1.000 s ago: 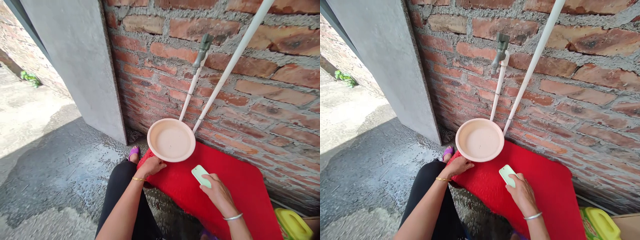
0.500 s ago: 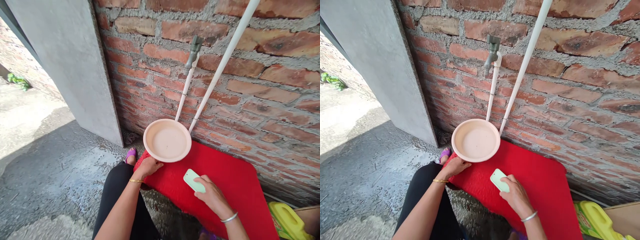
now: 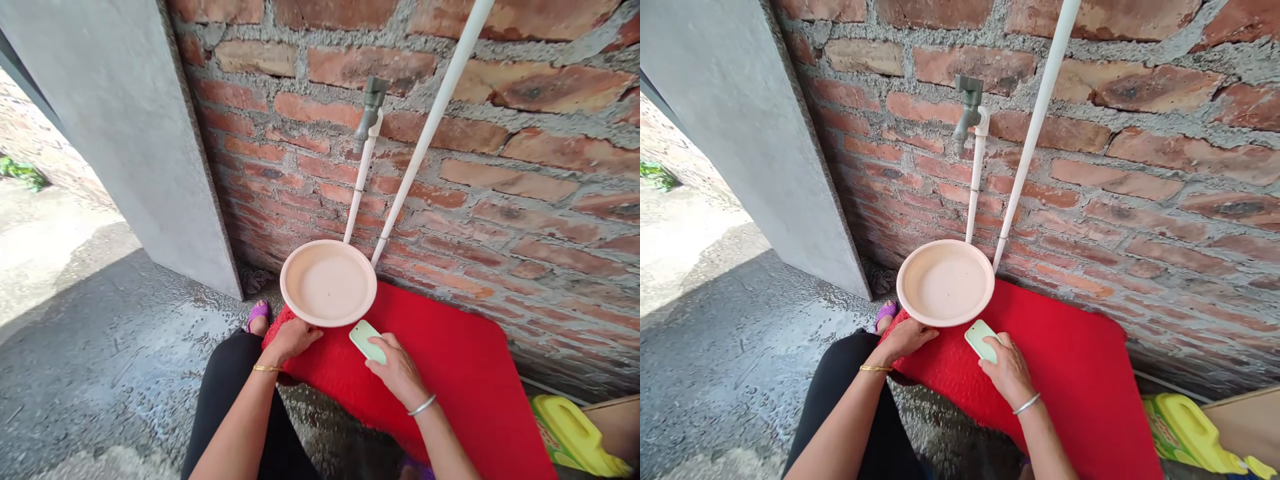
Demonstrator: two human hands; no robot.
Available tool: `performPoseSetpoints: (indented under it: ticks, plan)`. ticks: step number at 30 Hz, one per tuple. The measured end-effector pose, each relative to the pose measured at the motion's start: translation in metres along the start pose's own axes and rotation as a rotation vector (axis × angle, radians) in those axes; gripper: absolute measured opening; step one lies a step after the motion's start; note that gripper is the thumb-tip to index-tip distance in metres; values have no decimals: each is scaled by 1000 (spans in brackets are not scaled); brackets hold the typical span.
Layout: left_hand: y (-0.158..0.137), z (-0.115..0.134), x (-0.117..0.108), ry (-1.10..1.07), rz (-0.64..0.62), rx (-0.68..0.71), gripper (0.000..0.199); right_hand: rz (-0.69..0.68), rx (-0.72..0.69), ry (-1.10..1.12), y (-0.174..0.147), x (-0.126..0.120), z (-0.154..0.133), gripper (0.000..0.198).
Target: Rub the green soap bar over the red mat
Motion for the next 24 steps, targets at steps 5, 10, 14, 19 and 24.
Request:
performPoseSetpoints:
  ticks: [5,10,14,19,24]
  plan:
    - [-7,19,12,-177,-209,207,35,57,192,9,-37,-27,64,40]
    - [1,44,24,-62,-45,227,19,161,131,62,-43,-19,53,40]
    - [10,66,41,71,132,340,19,100,-3,104,-36,6,28,38]
    - [17,75,67,363,370,467,16,161,132,106,-61,-4,74,37]
    - [20,69,76,400,453,445,25,238,186,87,-75,-9,83,37]
Point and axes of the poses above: each hand's wrist, its own y-axis towards the middle knuckle, its own x-axis out of the palm, z = x × y, the point moved 4 cm from there along y, towards the middle knuckle, and after that the axes turned 15 degrees about -z, right-handed, at the moved point
